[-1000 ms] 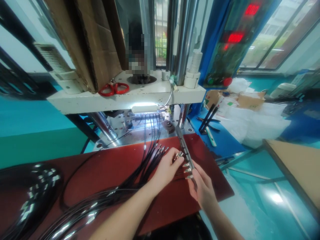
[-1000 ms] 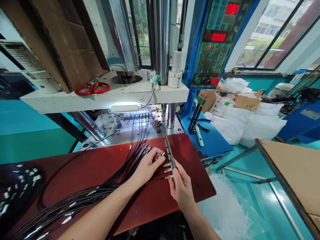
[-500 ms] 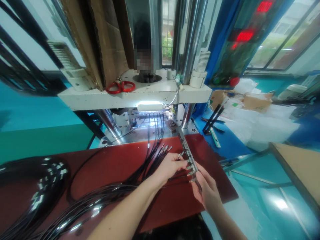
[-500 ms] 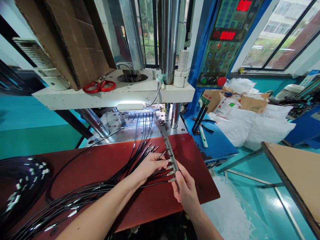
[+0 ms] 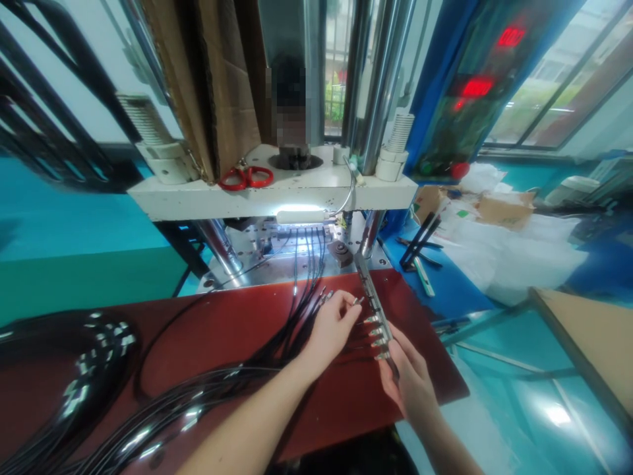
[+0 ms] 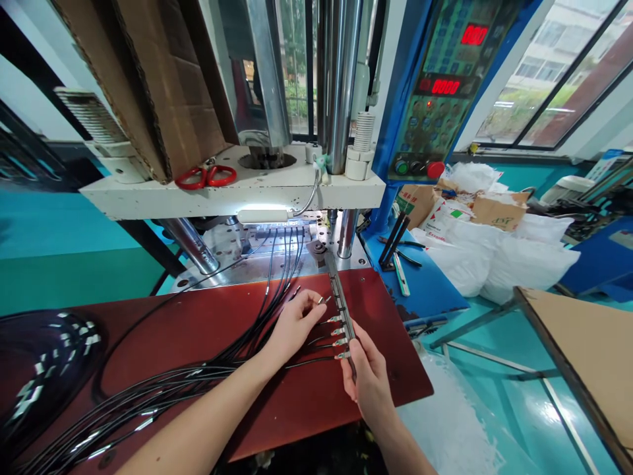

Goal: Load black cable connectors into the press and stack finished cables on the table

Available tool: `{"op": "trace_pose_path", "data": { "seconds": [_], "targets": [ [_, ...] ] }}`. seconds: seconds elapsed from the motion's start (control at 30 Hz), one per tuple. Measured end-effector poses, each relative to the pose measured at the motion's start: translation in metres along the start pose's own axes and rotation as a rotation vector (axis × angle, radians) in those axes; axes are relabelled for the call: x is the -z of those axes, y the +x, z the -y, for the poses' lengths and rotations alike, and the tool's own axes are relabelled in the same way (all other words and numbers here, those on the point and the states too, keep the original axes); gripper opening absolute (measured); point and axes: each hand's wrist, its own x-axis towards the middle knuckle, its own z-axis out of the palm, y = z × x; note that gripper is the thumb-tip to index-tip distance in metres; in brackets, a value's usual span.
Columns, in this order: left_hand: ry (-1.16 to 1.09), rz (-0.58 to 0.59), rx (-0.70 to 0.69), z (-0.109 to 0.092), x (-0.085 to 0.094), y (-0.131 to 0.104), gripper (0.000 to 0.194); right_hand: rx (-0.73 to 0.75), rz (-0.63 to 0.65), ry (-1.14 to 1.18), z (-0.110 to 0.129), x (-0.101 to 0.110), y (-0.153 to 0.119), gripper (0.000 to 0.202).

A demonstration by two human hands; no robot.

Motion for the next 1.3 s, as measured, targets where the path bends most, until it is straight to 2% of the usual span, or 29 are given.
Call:
{"op": "trace_pose_path", "data": {
  "seconds": [0.2, 0.27, 0.4, 0.53, 0.7, 1.07, 1.17, 1.3],
  "targets": [
    [-0.023, 0.120, 0.008, -0.005, 0.002, 0.000, 0.026, 0.017, 0.047, 0.018, -0.002, 0.004, 0.002, 0.046],
    [-0.097, 0.204, 0.093, -0.009, 0.004, 0.000, 0.026, 0.033, 0.106, -0.016, -0.003, 0.007, 0.004, 0.049],
    [-0.265, 0.368, 0.348, -0.013, 0.011, 0.001, 0.023, 0.068, 0.235, -0.117, -0.005, 0.014, 0.007, 0.051],
    [-0.410, 0.477, 0.421, -0.011, 0.014, 0.004, 0.021, 0.078, 0.239, -0.150, -0.005, 0.014, 0.007, 0.047],
    [-0.412, 0.462, 0.402, -0.010, 0.014, 0.003, 0.025, 0.063, 0.197, -0.111, -0.003, 0.011, 0.005, 0.046],
    [-0.466, 0.572, 0.475, -0.013, 0.020, 0.006, 0.024, 0.096, 0.165, -0.204, -0.001, 0.012, 0.009, 0.043],
    [-0.477, 0.513, 0.472, -0.012, 0.018, 0.005, 0.024, 0.106, 0.176, -0.247, 0.001, 0.011, 0.009, 0.043],
    [-0.422, 0.443, 0.413, -0.011, 0.015, 0.003, 0.026, 0.117, 0.188, -0.306, 0.004, 0.007, 0.005, 0.053]
  ]
}}
